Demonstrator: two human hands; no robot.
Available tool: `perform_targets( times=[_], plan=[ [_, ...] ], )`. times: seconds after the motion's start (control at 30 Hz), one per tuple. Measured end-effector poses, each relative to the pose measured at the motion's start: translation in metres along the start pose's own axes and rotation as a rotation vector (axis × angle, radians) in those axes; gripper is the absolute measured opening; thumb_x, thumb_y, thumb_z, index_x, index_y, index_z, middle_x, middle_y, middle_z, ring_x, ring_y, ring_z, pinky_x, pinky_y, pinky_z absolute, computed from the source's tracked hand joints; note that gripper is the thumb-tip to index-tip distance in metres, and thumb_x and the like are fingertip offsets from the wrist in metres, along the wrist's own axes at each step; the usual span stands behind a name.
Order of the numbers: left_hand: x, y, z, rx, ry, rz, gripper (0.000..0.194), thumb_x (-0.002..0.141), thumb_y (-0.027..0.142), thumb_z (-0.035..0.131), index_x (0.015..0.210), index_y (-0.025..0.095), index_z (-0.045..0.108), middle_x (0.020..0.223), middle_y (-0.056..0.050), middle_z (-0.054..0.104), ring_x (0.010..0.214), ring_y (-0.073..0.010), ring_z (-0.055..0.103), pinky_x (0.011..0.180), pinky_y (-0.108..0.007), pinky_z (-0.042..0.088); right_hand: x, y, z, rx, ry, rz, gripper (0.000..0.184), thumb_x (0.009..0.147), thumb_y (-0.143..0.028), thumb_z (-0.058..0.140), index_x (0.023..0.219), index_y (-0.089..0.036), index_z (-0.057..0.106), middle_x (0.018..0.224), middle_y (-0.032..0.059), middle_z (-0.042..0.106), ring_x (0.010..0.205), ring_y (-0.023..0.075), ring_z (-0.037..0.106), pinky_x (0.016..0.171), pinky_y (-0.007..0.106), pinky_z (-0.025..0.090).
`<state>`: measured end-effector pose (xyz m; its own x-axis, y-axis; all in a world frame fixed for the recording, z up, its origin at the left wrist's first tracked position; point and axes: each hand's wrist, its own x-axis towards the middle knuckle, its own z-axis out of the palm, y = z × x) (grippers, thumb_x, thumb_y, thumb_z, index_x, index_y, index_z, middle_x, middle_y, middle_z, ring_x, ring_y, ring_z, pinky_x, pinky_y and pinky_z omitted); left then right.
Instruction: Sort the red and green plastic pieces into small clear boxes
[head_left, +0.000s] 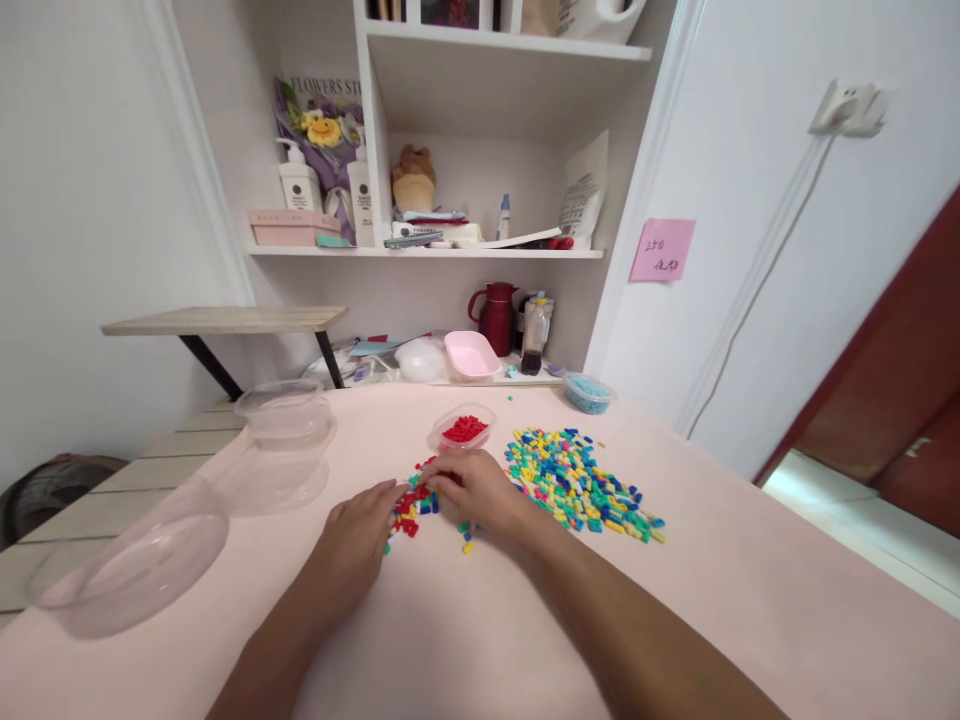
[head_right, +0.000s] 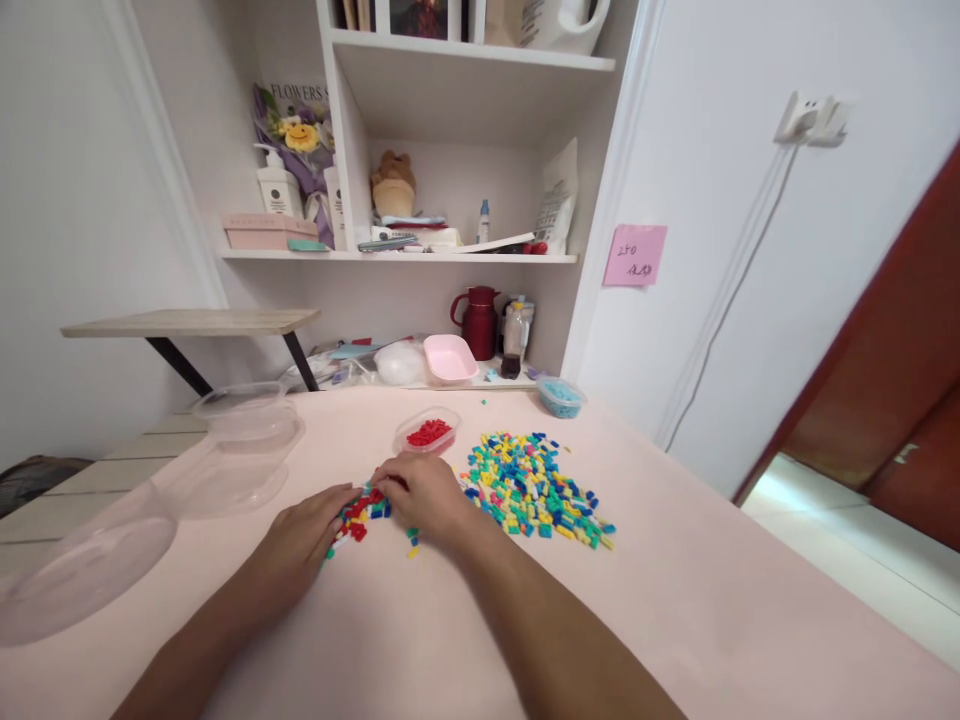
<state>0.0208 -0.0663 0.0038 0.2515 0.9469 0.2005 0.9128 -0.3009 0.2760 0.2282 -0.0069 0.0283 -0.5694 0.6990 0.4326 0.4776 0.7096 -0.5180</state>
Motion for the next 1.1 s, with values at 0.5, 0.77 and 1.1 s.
perform_targets(
  times=[0.5, 0.77, 1.1],
  plan=[
    [0.001, -0.003, 0.004, 0.036, 0.003, 0.015, 0.045, 0.094, 0.031, 0.032, 0.134, 0.029, 0.052, 0.141, -0.006, 0.053, 0.131, -0.0228, 0.046, 0.106, -0.045, 0.036, -0.011, -0.009, 0.0, -0.084, -0.267, -0.028, 0.023, 0.081, -0.018, 0.059, 0.097, -0.027, 0.073, 0.099, -0.0004, 0.073, 0.088, 0.0162, 0.064, 0.076, 0.024, 0.041],
    [0.0, 0.0, -0.001, 0.038, -0.039, 0.014, 0.047, 0.095, 0.03, 0.028, 0.136, 0.028, 0.049, 0.143, -0.006, 0.051, 0.133, -0.0223, 0.043, 0.107, -0.045, 0.034, -0.012, -0.01, 0.004, -0.021, -0.249, -0.11, 0.021, 0.081, -0.018, 0.06, 0.096, -0.026, 0.072, 0.097, -0.0018, 0.073, 0.083, 0.0135, 0.063, 0.072, 0.022, 0.04],
    [0.002, -0.002, 0.002, 0.048, -0.034, 0.017, 0.045, 0.095, 0.029, 0.03, 0.136, 0.028, 0.049, 0.143, -0.006, 0.051, 0.133, -0.0225, 0.043, 0.107, -0.046, 0.035, -0.012, -0.014, 0.008, -0.075, -0.287, -0.078, 0.011, 0.08, -0.022, 0.064, 0.09, -0.023, 0.068, 0.088, -0.0015, 0.069, 0.076, 0.0122, 0.059, 0.064, 0.021, 0.035]
  ],
)
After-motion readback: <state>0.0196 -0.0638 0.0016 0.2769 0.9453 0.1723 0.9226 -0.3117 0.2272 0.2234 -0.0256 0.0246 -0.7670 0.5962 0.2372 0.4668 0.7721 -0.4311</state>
